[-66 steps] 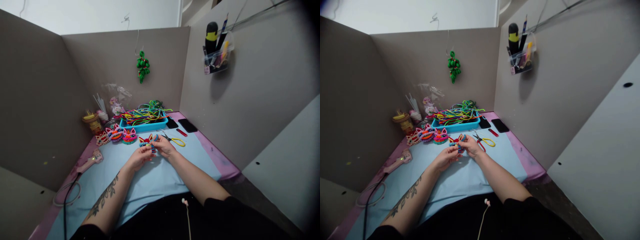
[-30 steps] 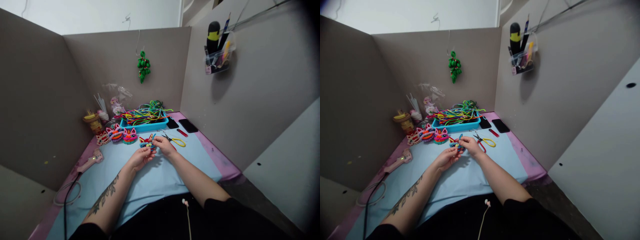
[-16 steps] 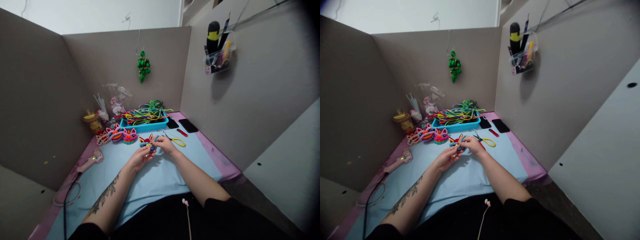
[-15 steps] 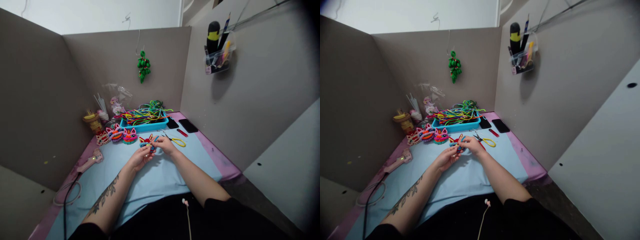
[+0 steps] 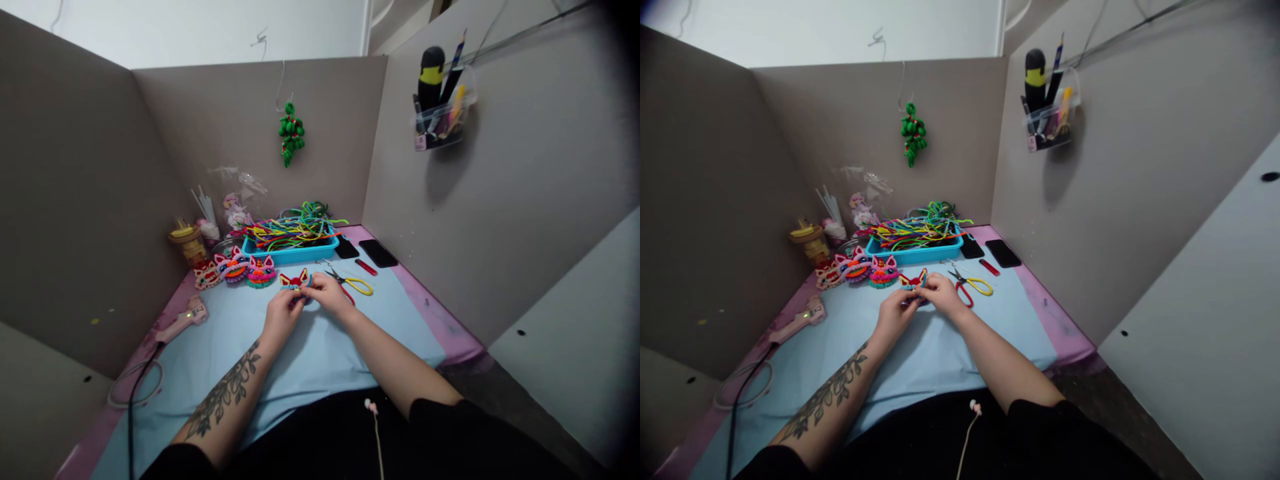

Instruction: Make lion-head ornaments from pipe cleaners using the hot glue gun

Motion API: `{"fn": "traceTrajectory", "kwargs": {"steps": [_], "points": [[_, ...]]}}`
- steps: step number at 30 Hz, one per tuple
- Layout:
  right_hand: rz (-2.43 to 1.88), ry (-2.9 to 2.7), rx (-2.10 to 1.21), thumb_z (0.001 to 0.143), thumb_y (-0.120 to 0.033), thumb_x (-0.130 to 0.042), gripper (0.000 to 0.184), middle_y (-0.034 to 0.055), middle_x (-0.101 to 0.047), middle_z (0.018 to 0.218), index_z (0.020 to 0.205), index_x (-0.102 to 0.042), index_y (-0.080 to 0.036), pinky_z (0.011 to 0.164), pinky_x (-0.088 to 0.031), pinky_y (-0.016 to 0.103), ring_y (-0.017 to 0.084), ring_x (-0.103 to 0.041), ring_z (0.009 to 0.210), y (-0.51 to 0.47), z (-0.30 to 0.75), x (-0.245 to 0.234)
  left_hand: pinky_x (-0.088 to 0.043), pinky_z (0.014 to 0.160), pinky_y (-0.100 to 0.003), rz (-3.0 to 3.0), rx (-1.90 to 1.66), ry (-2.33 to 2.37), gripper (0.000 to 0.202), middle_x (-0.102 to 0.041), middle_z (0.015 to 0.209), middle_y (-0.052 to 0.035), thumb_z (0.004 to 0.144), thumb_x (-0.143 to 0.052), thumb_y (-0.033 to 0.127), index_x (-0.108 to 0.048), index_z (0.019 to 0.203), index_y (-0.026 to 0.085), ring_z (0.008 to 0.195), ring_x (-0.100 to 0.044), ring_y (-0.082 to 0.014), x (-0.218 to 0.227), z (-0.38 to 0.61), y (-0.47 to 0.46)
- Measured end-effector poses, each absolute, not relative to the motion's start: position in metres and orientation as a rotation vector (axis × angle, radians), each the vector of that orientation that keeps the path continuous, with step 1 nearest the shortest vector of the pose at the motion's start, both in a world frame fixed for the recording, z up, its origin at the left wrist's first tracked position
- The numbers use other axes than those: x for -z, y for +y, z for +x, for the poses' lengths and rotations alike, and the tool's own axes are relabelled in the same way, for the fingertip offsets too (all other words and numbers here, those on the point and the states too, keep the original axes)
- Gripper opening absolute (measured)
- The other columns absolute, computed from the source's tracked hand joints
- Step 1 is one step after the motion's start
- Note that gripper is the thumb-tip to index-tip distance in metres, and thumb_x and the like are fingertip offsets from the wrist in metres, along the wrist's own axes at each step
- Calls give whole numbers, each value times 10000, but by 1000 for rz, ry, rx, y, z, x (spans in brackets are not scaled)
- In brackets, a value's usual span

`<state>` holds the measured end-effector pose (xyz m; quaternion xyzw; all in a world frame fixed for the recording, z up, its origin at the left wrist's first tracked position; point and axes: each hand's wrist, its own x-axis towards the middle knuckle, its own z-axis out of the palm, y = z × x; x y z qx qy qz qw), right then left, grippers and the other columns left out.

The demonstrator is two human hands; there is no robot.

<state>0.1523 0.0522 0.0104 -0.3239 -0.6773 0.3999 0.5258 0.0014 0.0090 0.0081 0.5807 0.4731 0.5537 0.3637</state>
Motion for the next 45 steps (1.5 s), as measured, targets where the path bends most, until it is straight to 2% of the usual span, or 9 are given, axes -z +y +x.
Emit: {"fn": "traceTrajectory", "kwargs": {"steps": [6,10,13,18,23,29,35,39,45], "points": [[-726,-1465,-1143,703,-340,-669,167,15,-640,757,786,-687,-197,722,-456,301,160,-575,730,58,156,-6,-465,544,-212,991,-1099,1002,318,-690,821,-108,764,-625,375,-661,938,112,666,-621,-150,-19,-2,10],[-641,-1476,-1243,703,-334,-671,153,11,-632,733,766,-680,-195,691,-464,287,149,-574,702,57,159,-10,-480,523,-176,817,-956,870,238,-689,823,-121,768,-641,263,-655,921,82,617,-626,-113,-23,-6,10],[-613,-1486,-1258,710,-342,-666,159,20,-607,797,778,-675,-199,648,-470,269,138,-569,686,54,158,-12,-480,529,-154,802,-975,840,209,-686,825,-98,735,-662,142,-656,936,85,598,-614,-86,-22,-6,10],[-623,-1483,-1162,710,-332,-669,147,16,-541,835,769,-639,-201,654,-475,255,132,-548,717,52,157,-14,-464,515,-153,789,-1021,834,291,-687,853,-90,688,-689,80,-646,975,105,649,-636,-109,-19,-5,11],[-600,-1523,-1197,732,-351,-645,154,23,-518,874,751,-609,-202,655,-473,255,138,-534,756,54,156,-12,-491,543,-175,813,-977,768,323,-672,921,-120,725,-693,227,-640,1018,102,747,-652,-151,-22,-7,9],[-609,-1619,-1132,744,-371,-632,189,44,-518,917,758,-621,-183,716,-464,282,154,-529,802,53,158,-10,-477,553,-171,824,-1009,811,293,-658,763,-68,668,-737,201,-667,931,92,624,-593,-91,-18,-5,10],[-672,-1697,-896,764,-320,-604,145,45,-560,899,775,-612,-176,785,-441,300,167,-537,871,49,154,-15,-456,585,-193,948,-1283,922,329,-654,764,-32,604,-766,316,-658,848,124,658,-581,-106,-15,2,12],[-1126,-1722,-691,744,-260,-577,270,64,-592,1019,1003,-590,-184,742,-442,292,159,-558,829,58,186,-22,-467,631,-232,1026,-1432,1029,392,-652,742,-21,575,-761,386,-648,852,132,666,-591,-125,-17,-1,14],[-1957,-2028,-295,745,-281,-575,229,132,-597,1026,932,-607,-152,755,-396,308,254,-546,969,70,255,-15,-481,651,-262,925,-1508,1099,505,-658,776,-27,535,-770,424,-629,929,142,722,-611,-155,-11,-11,22]]}}
